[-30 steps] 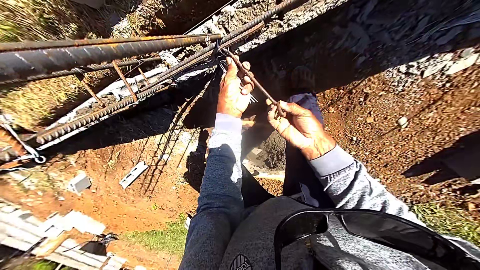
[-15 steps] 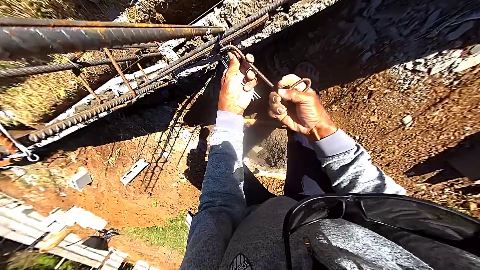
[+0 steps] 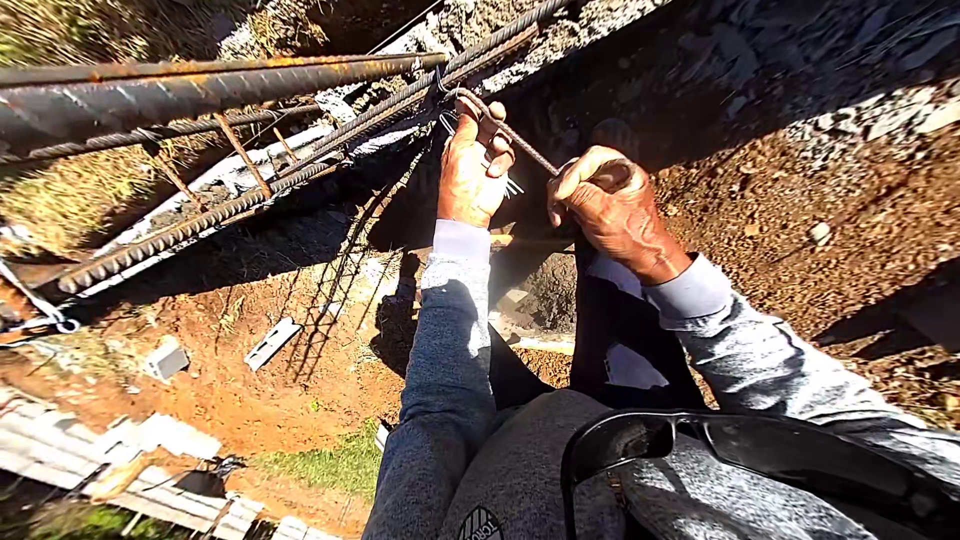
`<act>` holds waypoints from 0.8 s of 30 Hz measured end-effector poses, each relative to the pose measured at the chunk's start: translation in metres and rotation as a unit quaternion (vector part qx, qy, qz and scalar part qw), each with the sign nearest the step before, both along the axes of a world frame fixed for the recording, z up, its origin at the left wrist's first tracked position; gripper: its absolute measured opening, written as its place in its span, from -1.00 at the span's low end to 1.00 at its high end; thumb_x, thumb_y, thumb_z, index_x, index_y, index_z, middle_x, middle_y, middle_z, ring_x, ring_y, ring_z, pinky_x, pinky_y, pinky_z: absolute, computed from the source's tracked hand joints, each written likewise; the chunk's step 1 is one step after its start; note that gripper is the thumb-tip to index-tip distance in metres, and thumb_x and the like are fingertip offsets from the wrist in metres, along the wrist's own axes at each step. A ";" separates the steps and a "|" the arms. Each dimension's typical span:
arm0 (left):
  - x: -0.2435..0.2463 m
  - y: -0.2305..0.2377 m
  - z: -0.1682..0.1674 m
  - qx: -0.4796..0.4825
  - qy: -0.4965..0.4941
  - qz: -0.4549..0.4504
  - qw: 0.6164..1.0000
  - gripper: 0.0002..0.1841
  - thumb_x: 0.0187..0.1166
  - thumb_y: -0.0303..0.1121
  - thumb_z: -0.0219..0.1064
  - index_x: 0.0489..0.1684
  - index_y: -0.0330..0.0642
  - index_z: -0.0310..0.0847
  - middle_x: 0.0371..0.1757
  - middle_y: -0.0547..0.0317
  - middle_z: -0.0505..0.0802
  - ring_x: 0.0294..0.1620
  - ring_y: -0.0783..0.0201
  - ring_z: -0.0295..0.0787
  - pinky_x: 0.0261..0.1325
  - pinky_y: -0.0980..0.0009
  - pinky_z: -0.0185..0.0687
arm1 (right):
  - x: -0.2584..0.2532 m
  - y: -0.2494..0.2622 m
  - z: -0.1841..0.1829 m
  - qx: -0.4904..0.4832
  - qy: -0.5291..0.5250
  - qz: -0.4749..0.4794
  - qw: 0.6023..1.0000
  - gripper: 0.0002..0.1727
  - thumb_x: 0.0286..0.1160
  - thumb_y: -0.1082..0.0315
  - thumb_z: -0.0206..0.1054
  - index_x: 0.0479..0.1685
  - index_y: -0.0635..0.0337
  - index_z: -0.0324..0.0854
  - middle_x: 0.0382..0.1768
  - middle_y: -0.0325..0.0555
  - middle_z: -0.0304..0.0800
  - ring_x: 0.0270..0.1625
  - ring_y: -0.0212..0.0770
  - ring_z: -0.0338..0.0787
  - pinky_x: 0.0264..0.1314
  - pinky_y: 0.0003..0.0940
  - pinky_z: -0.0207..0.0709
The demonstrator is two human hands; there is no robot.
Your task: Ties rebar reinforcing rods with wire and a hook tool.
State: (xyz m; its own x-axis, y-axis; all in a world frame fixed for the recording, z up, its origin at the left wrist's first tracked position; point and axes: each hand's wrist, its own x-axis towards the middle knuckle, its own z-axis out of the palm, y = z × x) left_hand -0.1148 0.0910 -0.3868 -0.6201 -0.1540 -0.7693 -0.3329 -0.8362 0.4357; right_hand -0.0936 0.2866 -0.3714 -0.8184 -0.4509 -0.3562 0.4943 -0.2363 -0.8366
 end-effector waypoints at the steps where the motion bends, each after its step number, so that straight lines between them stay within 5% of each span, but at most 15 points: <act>1: 0.000 -0.001 0.000 0.005 -0.002 0.001 1.000 -0.59 0.95 -0.08 -0.28 -0.02 -0.05 0.48 -0.23 0.15 0.74 -0.64 0.46 0.50 -0.72 0.63 0.34 | -0.001 0.001 0.008 0.036 0.032 0.021 0.999 -0.92 0.60 0.51 0.24 -0.17 0.18 0.64 -0.25 -0.16 0.80 -0.31 -0.29 0.77 -0.22 -0.35 0.73; 5: -0.001 -0.004 0.000 0.007 -0.014 0.006 1.000 -0.61 0.94 -0.13 -0.28 -0.07 -0.04 0.48 -0.29 0.19 0.70 -0.61 0.43 0.52 -0.70 0.61 0.39 | 0.013 0.007 0.038 0.142 0.139 0.102 0.975 -0.92 0.57 0.56 0.26 -0.20 0.22 0.63 -0.16 -0.15 0.71 -0.26 -0.43 0.69 -0.21 -0.57 0.63; 11: -0.004 -0.008 0.006 0.016 -0.037 -0.001 0.999 -0.62 0.91 -0.21 -0.25 -0.15 -0.05 0.50 -0.45 0.23 0.65 -0.69 0.41 0.46 -0.71 0.57 0.38 | 0.018 -0.017 0.039 0.179 0.228 0.132 0.948 -0.88 0.48 0.62 0.27 -0.24 0.26 0.69 -0.08 -0.02 0.71 0.04 -0.24 0.74 0.12 -0.43 0.67; 17: -0.004 -0.008 0.005 0.035 -0.022 0.022 0.999 -0.68 0.90 -0.25 -0.22 -0.03 -0.07 0.49 -0.34 0.21 0.69 -0.57 0.40 0.58 -0.64 0.58 0.47 | 0.025 -0.028 0.039 0.235 0.259 0.213 0.912 -0.84 0.68 0.43 0.16 -0.08 0.16 0.67 -0.09 -0.03 0.55 -0.06 -0.16 0.67 -0.13 -0.32 0.67; 24: -0.001 -0.021 0.001 0.076 -0.003 -0.015 0.997 -0.66 0.89 -0.23 -0.21 -0.02 -0.06 0.54 -0.35 0.18 0.73 -0.60 0.38 0.60 -0.70 0.56 0.44 | 0.025 -0.041 0.065 0.294 0.256 0.273 0.880 -0.85 0.59 0.45 0.27 0.04 0.17 0.62 -0.05 0.10 0.52 -0.15 0.03 0.69 -0.22 -0.11 0.67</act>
State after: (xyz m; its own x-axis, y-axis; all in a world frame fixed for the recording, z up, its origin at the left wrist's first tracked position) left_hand -0.1155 0.0705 -0.3858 -0.6176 -0.0178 -0.7863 -0.3606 -0.8821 0.3032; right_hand -0.0685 0.2460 -0.3064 -0.6587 -0.6870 -0.3070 -0.0768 0.4672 -0.8808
